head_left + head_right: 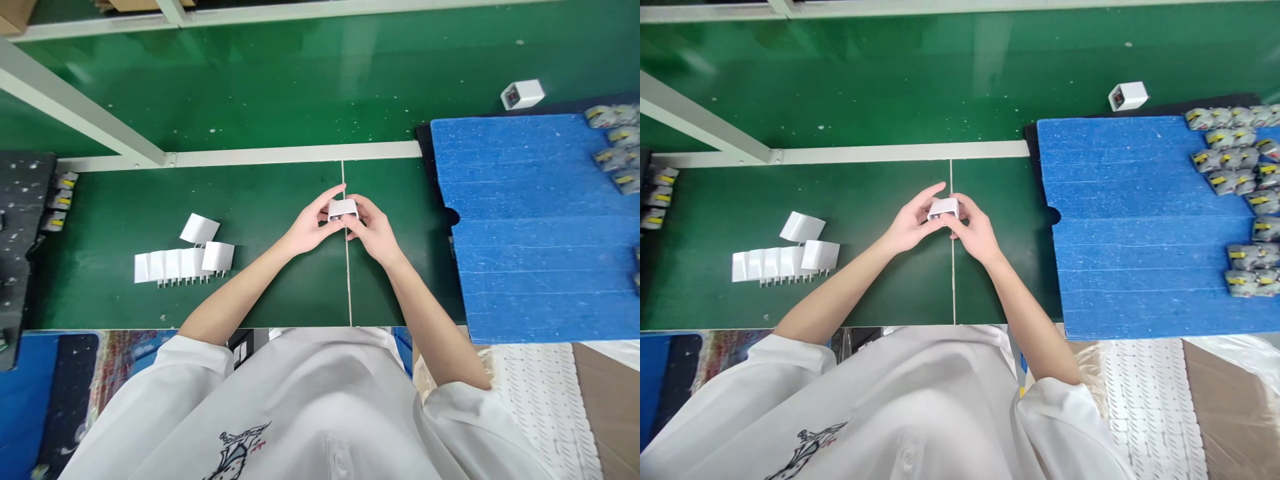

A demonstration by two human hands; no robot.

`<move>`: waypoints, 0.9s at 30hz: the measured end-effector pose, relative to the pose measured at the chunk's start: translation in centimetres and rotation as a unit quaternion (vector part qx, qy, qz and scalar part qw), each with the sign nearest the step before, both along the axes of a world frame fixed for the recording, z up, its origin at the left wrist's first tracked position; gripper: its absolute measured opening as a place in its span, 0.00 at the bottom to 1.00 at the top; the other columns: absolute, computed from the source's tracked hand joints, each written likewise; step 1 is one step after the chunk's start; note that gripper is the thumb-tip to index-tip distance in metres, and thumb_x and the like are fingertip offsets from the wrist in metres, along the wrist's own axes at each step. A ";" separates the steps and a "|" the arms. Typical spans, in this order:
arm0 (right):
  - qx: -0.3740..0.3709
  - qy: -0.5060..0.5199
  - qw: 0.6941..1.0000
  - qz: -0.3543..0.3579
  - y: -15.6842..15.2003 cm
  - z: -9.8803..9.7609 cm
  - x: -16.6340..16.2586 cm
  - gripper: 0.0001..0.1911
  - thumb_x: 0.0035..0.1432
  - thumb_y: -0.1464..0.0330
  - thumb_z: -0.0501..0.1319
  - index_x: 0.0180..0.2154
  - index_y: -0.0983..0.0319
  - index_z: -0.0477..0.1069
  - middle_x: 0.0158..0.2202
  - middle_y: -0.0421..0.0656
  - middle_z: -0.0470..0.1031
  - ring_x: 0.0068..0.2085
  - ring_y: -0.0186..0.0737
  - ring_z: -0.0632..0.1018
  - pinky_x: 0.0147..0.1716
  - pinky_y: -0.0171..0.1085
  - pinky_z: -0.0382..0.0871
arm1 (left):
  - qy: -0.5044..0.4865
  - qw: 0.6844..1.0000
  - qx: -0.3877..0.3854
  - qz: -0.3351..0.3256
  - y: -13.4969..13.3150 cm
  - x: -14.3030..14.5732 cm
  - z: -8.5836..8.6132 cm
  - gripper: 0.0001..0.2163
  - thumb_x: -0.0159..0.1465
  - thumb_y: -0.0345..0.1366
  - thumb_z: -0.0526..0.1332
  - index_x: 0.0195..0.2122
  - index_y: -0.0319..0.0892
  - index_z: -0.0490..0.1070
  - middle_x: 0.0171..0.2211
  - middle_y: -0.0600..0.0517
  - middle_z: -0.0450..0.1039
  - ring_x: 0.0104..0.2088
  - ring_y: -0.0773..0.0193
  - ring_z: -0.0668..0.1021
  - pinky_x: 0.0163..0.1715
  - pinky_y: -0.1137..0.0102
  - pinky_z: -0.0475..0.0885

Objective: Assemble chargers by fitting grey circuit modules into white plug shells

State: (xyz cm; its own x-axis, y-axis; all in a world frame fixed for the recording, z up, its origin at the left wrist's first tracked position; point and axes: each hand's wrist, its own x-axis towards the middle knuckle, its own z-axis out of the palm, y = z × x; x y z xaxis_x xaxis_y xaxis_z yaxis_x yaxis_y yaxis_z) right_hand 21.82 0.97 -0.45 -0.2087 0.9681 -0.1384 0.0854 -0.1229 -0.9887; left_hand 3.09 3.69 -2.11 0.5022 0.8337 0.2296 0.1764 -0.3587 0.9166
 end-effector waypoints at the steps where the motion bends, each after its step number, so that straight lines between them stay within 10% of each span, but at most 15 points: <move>1: -0.010 0.011 1.000 -0.003 0.1 0.1 0.0 0.39 0.50 0.42 0.69 0.56 0.56 0.67 0.49 0.45 0.78 0.47 0.45 0.79 0.31 0.37 0.83 | 0.000 1.000 0.000 -0.004 0.2 0.0 -0.2 0.34 0.68 0.59 0.59 0.70 0.48 0.57 0.50 0.44 0.78 0.47 0.57 0.82 0.48 0.62 0.80; 6: -0.054 0.054 0.997 -0.024 2.3 0.0 -0.8 0.34 0.49 0.42 0.69 0.48 0.57 0.68 0.43 0.44 0.78 0.41 0.40 0.80 0.29 0.34 0.81 | 0.030 0.999 0.010 0.042 0.7 -1.2 1.2 0.32 0.67 0.59 0.60 0.66 0.46 0.61 0.55 0.43 0.75 0.48 0.58 0.80 0.45 0.65 0.78; 10: -0.019 -0.010 0.995 -0.102 8.8 -1.4 -2.3 0.30 0.54 0.48 0.68 0.50 0.56 0.63 0.48 0.47 0.77 0.45 0.43 0.81 0.37 0.38 0.81 | 0.126 0.970 0.086 0.191 -1.2 -4.8 5.2 0.23 0.75 0.53 0.49 0.36 0.42 0.75 0.44 0.45 0.77 0.45 0.58 0.78 0.49 0.63 0.74; 13: 0.068 -0.146 0.974 -0.161 15.4 -2.8 -3.6 0.30 0.60 0.50 0.65 0.55 0.59 0.59 0.50 0.53 0.74 0.48 0.51 0.80 0.42 0.47 0.80 | 0.216 0.922 0.135 0.291 -3.3 -8.7 7.3 0.21 0.75 0.44 0.49 0.27 0.43 0.71 0.35 0.47 0.76 0.42 0.57 0.77 0.52 0.59 0.72; 17: 0.133 -0.290 0.935 -0.153 21.2 -2.3 -5.7 0.29 0.67 0.50 0.58 0.58 0.62 0.58 0.51 0.57 0.73 0.55 0.60 0.76 0.51 0.61 0.72 | 0.387 0.811 0.119 0.422 -5.1 -13.7 8.0 0.10 0.65 0.39 0.59 0.42 0.42 0.75 0.44 0.40 0.77 0.49 0.46 0.77 0.55 0.51 0.71; 20: 0.094 -0.379 0.908 -0.156 21.5 0.4 -6.8 0.29 0.68 0.57 0.61 0.60 0.68 0.57 0.57 0.64 0.70 0.63 0.65 0.69 0.59 0.67 0.61 | 0.507 0.749 -0.002 0.427 -5.1 -15.9 8.4 0.16 0.62 0.45 0.60 0.44 0.40 0.75 0.44 0.35 0.78 0.51 0.38 0.77 0.52 0.49 0.73; 27: 0.109 -0.476 0.872 -0.015 15.5 6.0 -0.4 0.27 0.65 0.65 0.63 0.61 0.68 0.62 0.65 0.65 0.65 0.65 0.65 0.67 0.62 0.61 0.62 | 0.573 0.738 -0.128 0.332 -2.7 -19.1 9.0 0.21 0.53 0.60 0.61 0.20 0.49 0.62 0.16 0.52 0.66 0.29 0.39 0.77 0.30 0.56 0.73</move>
State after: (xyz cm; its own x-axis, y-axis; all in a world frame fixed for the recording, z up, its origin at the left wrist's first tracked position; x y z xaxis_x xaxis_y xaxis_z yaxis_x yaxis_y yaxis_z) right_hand 21.44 16.43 5.52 -0.0732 0.9963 -0.0459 0.8810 0.0431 -0.4712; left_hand -15.98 0.95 6.87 -0.2950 0.9257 -0.2366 0.9475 0.3154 0.0528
